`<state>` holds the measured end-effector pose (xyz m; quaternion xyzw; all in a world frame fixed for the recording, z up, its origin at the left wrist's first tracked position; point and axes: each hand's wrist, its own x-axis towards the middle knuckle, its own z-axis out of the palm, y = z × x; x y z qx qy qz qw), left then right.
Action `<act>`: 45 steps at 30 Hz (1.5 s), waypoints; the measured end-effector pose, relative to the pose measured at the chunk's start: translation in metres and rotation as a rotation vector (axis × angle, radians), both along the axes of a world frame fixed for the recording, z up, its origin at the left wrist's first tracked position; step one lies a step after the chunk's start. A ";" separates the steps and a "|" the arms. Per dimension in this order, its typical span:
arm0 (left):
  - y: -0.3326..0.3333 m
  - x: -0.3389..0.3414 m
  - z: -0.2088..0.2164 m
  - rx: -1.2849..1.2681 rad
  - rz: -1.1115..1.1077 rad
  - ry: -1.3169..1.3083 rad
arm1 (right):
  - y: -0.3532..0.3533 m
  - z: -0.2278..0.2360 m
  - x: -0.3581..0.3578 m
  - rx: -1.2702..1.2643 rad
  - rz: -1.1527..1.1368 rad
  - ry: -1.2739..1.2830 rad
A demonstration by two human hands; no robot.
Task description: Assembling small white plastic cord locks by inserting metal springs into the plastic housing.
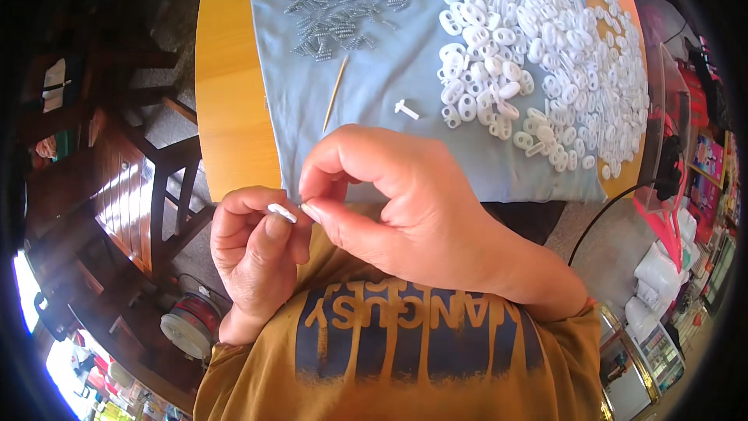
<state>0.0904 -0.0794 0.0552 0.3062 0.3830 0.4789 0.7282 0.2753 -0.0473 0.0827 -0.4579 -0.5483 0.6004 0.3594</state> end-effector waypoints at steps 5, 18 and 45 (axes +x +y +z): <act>0.001 0.004 0.002 0.019 0.000 0.009 | -0.007 0.000 0.002 -0.072 -0.056 0.094; 0.001 0.007 0.001 -0.012 0.018 0.012 | -0.006 -0.002 0.002 -0.026 -0.040 0.064; 0.001 0.001 -0.009 0.200 -0.033 0.275 | -0.004 -0.010 -0.001 0.517 -0.021 -0.265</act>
